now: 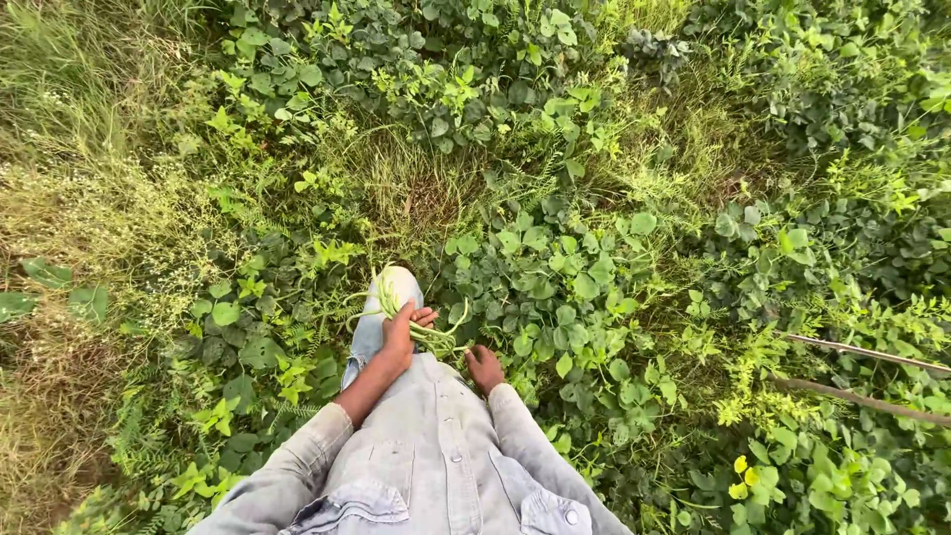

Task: Picking green beans in a field.

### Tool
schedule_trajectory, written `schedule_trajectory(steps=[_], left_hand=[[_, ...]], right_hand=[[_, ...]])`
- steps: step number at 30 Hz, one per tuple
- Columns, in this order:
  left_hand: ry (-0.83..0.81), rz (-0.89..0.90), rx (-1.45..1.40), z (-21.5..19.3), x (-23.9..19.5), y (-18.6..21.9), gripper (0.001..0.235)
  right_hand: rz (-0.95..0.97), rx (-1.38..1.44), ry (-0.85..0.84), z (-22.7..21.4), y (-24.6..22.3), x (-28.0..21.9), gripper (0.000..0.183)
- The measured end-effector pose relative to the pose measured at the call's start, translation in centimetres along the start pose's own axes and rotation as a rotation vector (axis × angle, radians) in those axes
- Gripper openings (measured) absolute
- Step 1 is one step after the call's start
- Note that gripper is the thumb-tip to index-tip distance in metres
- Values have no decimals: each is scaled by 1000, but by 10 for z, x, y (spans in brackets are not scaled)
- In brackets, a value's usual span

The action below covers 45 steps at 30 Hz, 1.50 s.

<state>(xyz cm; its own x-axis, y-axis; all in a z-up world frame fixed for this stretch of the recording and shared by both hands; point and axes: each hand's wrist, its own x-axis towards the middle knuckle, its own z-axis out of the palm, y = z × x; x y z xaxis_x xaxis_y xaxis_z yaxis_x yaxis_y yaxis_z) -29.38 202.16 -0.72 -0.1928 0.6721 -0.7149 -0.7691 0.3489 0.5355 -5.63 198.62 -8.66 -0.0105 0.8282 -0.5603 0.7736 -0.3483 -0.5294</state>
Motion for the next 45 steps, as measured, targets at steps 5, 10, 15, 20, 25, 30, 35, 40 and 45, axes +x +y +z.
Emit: schedule_trajectory(steps=[5,10,15,20,25,30,35,40,45], left_hand=[[38,-39,-15,-18,18,-7,34],[119,-141,-34,-34,51,-1,35],[128,-204,-204,-48,81,9,33],[152,-125,-333,-35,141,69,26],[167,-69,-450,-34,184,115,30],[239,-25,-569,-42,220,161,29],[231,19,-518,-23,239,224,23],[130,68,-509,0,257,257,27],[162,49,-546,7,283,243,21]], right_hand=[[-49,96,-2,-11,-17,0,47],[113,177,-133,6,-10,32,49],[220,258,-236,8,-16,48,54],[122,162,-235,33,-34,130,56],[115,200,-399,37,-82,205,57],[-87,137,-350,-15,-194,283,56],[-27,493,-109,-61,-314,312,42],[-42,473,23,-68,-314,324,40],[170,542,-76,2,-179,373,49]])
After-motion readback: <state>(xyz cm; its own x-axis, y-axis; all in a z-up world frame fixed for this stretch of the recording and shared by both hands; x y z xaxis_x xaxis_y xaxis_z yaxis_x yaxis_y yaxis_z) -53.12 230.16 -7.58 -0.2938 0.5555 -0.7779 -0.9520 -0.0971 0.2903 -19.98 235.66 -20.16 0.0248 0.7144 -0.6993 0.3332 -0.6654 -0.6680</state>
